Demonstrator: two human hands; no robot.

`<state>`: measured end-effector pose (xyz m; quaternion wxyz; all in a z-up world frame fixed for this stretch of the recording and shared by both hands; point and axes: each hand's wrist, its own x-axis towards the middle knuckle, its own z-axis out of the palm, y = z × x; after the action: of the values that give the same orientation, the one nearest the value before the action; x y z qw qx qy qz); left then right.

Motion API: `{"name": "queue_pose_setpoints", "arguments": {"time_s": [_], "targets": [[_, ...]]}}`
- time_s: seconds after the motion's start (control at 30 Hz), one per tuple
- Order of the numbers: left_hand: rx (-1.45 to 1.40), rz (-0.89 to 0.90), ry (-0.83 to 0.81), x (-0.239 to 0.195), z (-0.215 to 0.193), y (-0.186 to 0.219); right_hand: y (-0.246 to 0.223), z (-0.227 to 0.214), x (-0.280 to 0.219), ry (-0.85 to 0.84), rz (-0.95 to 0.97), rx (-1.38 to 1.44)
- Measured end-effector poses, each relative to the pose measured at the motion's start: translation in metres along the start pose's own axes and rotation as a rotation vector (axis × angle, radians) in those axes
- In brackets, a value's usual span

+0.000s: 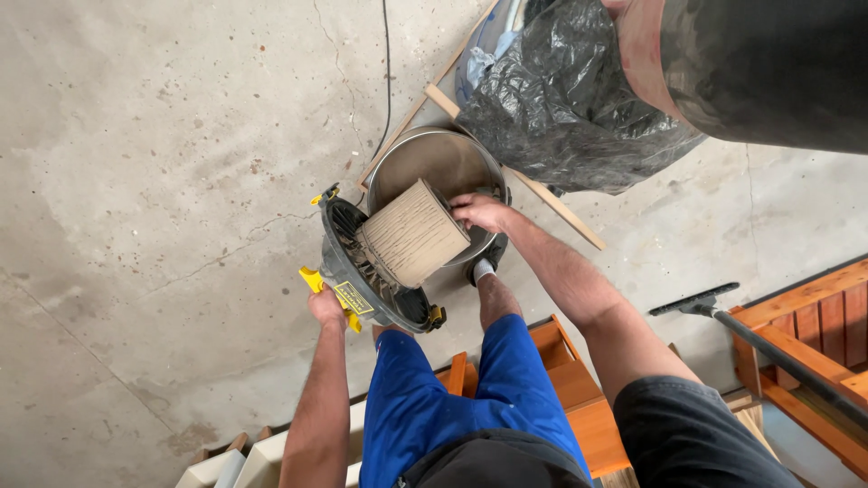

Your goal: Cleaning a dust collector filter by removing it from the machine and shaking out the dust

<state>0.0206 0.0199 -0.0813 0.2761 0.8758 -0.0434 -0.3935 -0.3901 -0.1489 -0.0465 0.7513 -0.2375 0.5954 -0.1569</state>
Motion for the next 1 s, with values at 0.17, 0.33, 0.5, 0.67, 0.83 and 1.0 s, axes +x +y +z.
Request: {"name": "queue_pose_setpoints", "arguments": {"time_s": [0.17,0.33,0.5,0.67,0.83,1.0], "targets": [[0.025,0.029,-0.016,0.012,0.002,0.010,-0.009,0.001,0.001,-0.039,-0.156,-0.506],[0.021,0.018,-0.019,-0.001,-0.001,0.017,-0.005,0.003,0.005,0.101,-0.357,-0.716],[0.028,0.032,0.000,0.016,0.002,0.001,0.005,-0.003,0.023,0.247,0.211,-0.569],[0.089,0.035,0.018,0.028,0.006,-0.002,0.010,0.004,0.041,0.134,0.429,-0.126],[0.101,0.017,0.024,0.044,0.005,-0.017,0.002,-0.003,0.032,0.075,0.240,0.028],[0.055,-0.024,-0.006,0.051,0.004,-0.020,-0.019,-0.017,0.002,0.069,0.047,0.044]]}}
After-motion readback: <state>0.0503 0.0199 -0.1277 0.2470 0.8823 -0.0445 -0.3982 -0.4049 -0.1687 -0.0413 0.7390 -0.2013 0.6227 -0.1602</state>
